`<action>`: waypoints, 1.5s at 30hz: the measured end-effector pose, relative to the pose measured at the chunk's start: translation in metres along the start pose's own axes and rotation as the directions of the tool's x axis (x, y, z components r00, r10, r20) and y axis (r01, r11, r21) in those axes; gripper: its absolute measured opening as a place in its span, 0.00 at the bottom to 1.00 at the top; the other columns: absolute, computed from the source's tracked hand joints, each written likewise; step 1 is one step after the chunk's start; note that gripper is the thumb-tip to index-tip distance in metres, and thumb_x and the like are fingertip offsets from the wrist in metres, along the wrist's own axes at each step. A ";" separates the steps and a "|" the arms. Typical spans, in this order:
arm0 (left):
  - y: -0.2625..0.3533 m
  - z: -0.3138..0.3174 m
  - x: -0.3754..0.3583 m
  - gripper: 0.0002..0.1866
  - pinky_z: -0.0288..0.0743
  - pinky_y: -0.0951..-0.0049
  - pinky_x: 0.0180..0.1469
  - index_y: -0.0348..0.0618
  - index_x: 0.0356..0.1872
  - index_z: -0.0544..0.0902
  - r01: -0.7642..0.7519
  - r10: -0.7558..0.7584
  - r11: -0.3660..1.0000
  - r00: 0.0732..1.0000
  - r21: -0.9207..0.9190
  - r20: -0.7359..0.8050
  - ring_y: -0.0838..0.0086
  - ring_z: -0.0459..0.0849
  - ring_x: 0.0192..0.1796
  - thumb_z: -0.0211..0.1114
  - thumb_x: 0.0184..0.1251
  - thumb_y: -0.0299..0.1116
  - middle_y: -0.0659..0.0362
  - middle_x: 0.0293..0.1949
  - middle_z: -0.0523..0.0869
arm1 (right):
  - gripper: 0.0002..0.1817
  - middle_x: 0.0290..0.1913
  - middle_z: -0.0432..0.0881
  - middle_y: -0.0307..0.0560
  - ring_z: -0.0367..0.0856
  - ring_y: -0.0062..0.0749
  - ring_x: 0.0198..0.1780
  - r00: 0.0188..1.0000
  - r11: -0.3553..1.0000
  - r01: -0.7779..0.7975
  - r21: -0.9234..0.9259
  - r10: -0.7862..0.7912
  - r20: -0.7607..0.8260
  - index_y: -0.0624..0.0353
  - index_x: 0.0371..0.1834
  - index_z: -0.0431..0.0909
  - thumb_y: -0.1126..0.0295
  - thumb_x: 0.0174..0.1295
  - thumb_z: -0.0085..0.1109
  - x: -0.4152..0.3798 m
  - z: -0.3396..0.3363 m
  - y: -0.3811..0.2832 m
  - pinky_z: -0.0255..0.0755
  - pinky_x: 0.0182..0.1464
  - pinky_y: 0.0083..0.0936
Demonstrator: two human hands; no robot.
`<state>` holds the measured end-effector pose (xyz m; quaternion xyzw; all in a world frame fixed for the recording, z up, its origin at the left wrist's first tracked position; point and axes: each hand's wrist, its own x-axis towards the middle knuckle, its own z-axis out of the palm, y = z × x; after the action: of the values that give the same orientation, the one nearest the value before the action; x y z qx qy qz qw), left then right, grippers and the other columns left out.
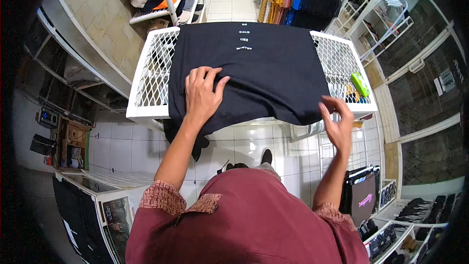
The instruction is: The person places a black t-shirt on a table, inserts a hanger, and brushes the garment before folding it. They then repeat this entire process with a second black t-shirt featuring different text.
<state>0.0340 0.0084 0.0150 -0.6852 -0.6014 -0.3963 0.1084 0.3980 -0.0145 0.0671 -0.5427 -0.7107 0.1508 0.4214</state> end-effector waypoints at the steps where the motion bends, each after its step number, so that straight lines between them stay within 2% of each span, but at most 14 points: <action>1: 0.006 -0.001 0.001 0.14 0.73 0.56 0.57 0.43 0.48 0.88 0.020 -0.019 0.999 0.999 -0.029 0.030 0.58 0.80 0.52 0.70 0.71 0.41 0.54 0.45 0.84 | 0.11 0.42 0.88 0.54 0.88 0.38 0.41 1.000 1.000 0.020 -0.001 -0.020 0.018 0.64 0.47 0.88 0.69 0.66 0.69 0.013 0.017 -0.005 0.79 0.46 0.28; 3: 0.008 0.009 0.005 0.14 0.76 0.58 0.52 0.41 0.42 0.87 -0.032 0.032 0.999 0.999 -0.017 -0.019 0.57 0.82 0.47 0.71 0.71 0.42 0.53 0.40 0.84 | 0.10 0.39 0.87 0.57 0.88 0.47 0.39 0.989 0.994 0.105 -0.008 -0.104 0.103 0.65 0.41 0.86 0.67 0.66 0.69 0.038 0.053 -0.007 0.80 0.43 0.34; 6: 0.002 0.027 -0.002 0.16 0.78 0.57 0.45 0.39 0.37 0.82 0.016 -0.021 0.996 0.998 0.090 0.062 0.54 0.83 0.41 0.72 0.69 0.44 0.51 0.35 0.84 | 0.14 0.33 0.83 0.58 0.84 0.60 0.37 0.970 0.924 0.206 -0.321 -0.151 0.190 0.65 0.31 0.81 0.63 0.64 0.70 0.056 0.101 0.020 0.79 0.43 0.48; 10: 0.003 0.025 -0.010 0.20 0.77 0.57 0.48 0.39 0.44 0.81 0.125 -0.133 0.988 0.987 0.093 0.092 0.56 0.83 0.43 0.73 0.68 0.46 0.53 0.38 0.84 | 0.16 0.38 0.84 0.59 0.84 0.57 0.44 0.991 0.898 0.128 -0.422 -0.095 0.098 0.64 0.33 0.81 0.61 0.60 0.74 0.061 0.112 0.023 0.80 0.47 0.46; 16: -0.006 0.028 -0.010 0.27 0.73 0.56 0.62 0.39 0.56 0.81 0.115 -0.130 0.987 0.982 0.115 0.133 0.55 0.80 0.56 0.72 0.68 0.51 0.50 0.51 0.82 | 0.23 0.48 0.85 0.58 0.83 0.53 0.53 0.986 0.841 0.111 -0.529 -0.026 0.166 0.63 0.46 0.85 0.56 0.57 0.78 0.073 0.104 0.030 0.79 0.56 0.44; 19: -0.020 0.029 -0.007 0.37 0.68 0.54 0.69 0.38 0.65 0.79 0.130 -0.148 0.984 0.976 0.118 0.158 0.53 0.77 0.65 0.71 0.66 0.58 0.46 0.60 0.80 | 0.36 0.57 0.83 0.57 0.81 0.51 0.59 0.982 0.832 0.121 -0.541 -0.020 0.189 0.61 0.57 0.85 0.45 0.54 0.77 0.085 0.098 0.032 0.78 0.61 0.44; 22: -0.034 0.023 0.005 0.58 0.53 0.42 0.79 0.41 0.76 0.72 0.204 -0.248 0.965 0.914 0.165 0.321 0.51 0.68 0.77 0.71 0.51 0.76 0.42 0.73 0.73 | 0.57 0.68 0.76 0.56 0.75 0.49 0.69 0.922 0.775 0.038 -0.631 0.217 0.322 0.57 0.69 0.79 0.25 0.43 0.73 0.103 0.091 0.034 0.73 0.68 0.47; 26: -0.048 0.024 0.029 0.75 0.32 0.32 0.83 0.52 0.83 0.60 0.241 -0.305 0.952 0.824 0.190 0.478 0.51 0.58 0.83 0.73 0.30 0.84 0.43 0.79 0.65 | 0.60 0.70 0.74 0.58 0.72 0.52 0.72 0.892 0.749 0.076 -0.659 0.245 0.380 0.55 0.72 0.76 0.24 0.40 0.75 0.119 0.091 0.036 0.69 0.71 0.50; 30: -0.056 0.028 0.035 0.77 0.34 0.33 0.83 0.53 0.84 0.59 0.191 -0.286 0.954 0.810 0.232 0.511 0.51 0.56 0.84 0.73 0.27 0.85 0.43 0.81 0.60 | 0.62 0.71 0.73 0.60 0.70 0.54 0.73 0.879 0.735 0.071 -0.674 0.273 0.391 0.54 0.75 0.73 0.26 0.39 0.77 0.121 0.091 0.032 0.68 0.71 0.52; 32: -0.055 0.028 0.027 0.71 0.35 0.37 0.83 0.53 0.83 0.61 0.173 -0.264 0.960 0.826 0.222 0.499 0.50 0.53 0.85 0.72 0.36 0.83 0.42 0.82 0.58 | 0.60 0.71 0.73 0.59 0.70 0.54 0.73 0.887 0.732 0.052 -0.679 0.279 0.368 0.52 0.76 0.72 0.27 0.41 0.77 0.113 0.091 0.033 0.68 0.71 0.52; 36: -0.041 -0.013 -0.007 0.50 0.40 0.43 0.84 0.51 0.77 0.73 0.164 -0.144 0.986 0.839 0.009 0.525 0.50 0.54 0.85 0.71 0.58 0.70 0.42 0.81 0.61 | 0.44 0.67 0.78 0.60 0.76 0.56 0.68 0.941 0.948 0.196 -0.250 -0.110 0.320 0.52 0.67 0.82 0.37 0.50 0.77 0.057 0.079 0.034 0.67 0.71 0.49; 41: -0.041 -0.077 -0.073 0.33 0.57 0.45 0.79 0.48 0.62 0.87 0.072 -0.010 0.986 0.924 -0.150 0.383 0.56 0.74 0.76 0.83 0.53 0.44 0.53 0.68 0.83 | 0.31 0.69 0.80 0.51 0.73 0.50 0.74 0.923 0.924 0.326 -0.202 -0.264 0.281 0.50 0.62 0.86 0.51 0.55 0.78 -0.010 0.061 0.046 0.61 0.76 0.50; 43: -0.053 -0.065 -0.093 0.18 0.67 0.49 0.73 0.46 0.53 0.92 0.060 -0.029 0.984 0.984 -0.170 0.178 0.59 0.83 0.68 0.76 0.60 0.27 0.56 0.58 0.90 | 0.23 0.65 0.84 0.44 0.75 0.47 0.73 0.938 0.925 0.332 -0.184 -0.302 0.171 0.48 0.61 0.88 0.67 0.59 0.75 -0.022 0.062 0.059 0.61 0.76 0.50; 45: -0.058 -0.059 -0.098 0.11 0.71 0.51 0.69 0.43 0.46 0.92 0.008 0.010 0.987 0.994 -0.160 0.108 0.60 0.86 0.64 0.73 0.62 0.24 0.55 0.54 0.91 | 0.19 0.61 0.87 0.44 0.78 0.46 0.70 0.927 0.914 0.363 -0.178 -0.336 0.168 0.51 0.57 0.89 0.69 0.61 0.73 -0.019 0.062 0.064 0.63 0.75 0.49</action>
<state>-0.0392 -0.0860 -0.0308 -0.7124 -0.5723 -0.4056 0.0204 0.3932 0.0070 -0.0217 -0.4360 -0.8348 0.0346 0.3345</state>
